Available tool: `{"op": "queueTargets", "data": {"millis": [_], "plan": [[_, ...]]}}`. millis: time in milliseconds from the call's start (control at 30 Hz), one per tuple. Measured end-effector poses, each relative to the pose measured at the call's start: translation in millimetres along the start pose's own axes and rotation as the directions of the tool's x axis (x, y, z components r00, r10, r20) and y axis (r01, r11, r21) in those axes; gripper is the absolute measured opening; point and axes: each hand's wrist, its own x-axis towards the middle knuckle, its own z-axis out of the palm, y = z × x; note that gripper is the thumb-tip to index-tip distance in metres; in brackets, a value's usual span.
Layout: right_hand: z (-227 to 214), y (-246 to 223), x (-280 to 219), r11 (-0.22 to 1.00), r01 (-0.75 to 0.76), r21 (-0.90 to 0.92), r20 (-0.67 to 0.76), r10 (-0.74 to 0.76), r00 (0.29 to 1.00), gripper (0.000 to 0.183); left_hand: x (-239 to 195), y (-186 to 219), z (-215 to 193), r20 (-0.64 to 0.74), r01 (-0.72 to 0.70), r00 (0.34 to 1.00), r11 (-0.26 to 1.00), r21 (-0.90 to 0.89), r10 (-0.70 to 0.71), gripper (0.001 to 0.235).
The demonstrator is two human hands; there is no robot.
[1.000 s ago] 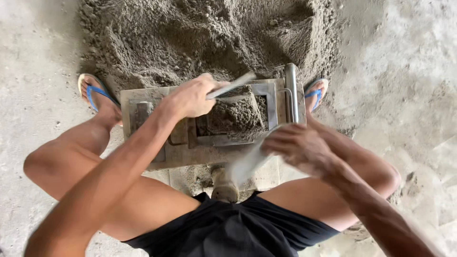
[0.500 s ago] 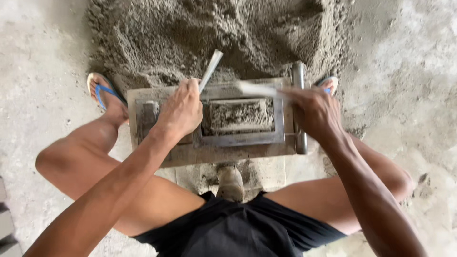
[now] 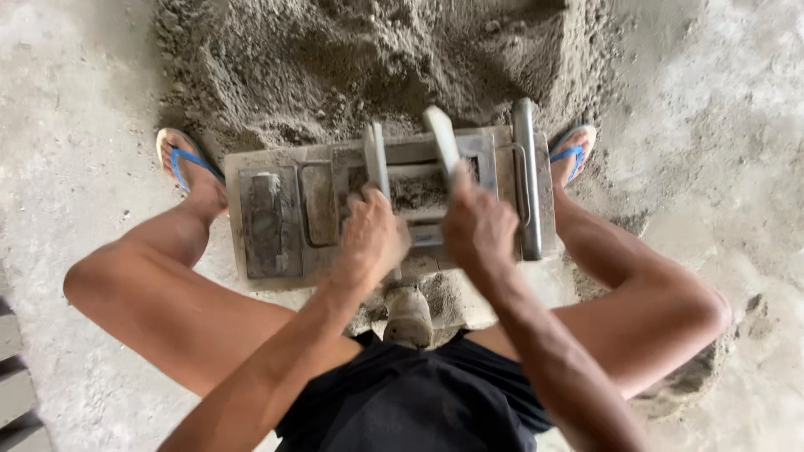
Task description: The person scoops wet concrete into a metal mold, levels the surface with a straight edge, and taps the mold to settle the material. They then flip the mold to release the formed brick and stack it with others nearby.
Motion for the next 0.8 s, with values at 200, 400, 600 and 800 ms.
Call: {"op": "queueTargets", "data": {"millis": [200, 400, 600, 800], "plan": [[-28.9, 109.5, -3.9, 0.704, 0.705, -0.088, -0.263, -0.699, 0.665, 0.026, 19.8, 1.5, -76.2, 0.069, -0.305, 0.952, 0.909, 0.284, 0.298, 0.043], [19.2, 87.0, 43.7, 0.706, 0.707, 0.035, -0.233, -0.683, 0.693, 0.029, 40.0, 10.1, -67.4, 0.364, -0.658, 0.753, 0.625, 0.420, 0.548, 0.027], [0.9, 126.6, 17.8, 0.939, 0.179, 0.294, -0.191, -0.126, 0.973, 0.024, 35.4, -40.9, -72.2, 0.087, -0.540, 0.821, 0.720, 0.435, 0.564, 0.042], [89.8, 185.2, -11.4, 0.819, -0.131, 0.559, -0.299, 0.346, 0.890, 0.016, 0.9, -139.8, -42.3, -0.330, -0.027, 0.940, 0.981, 0.193, 0.091, 0.042]]}}
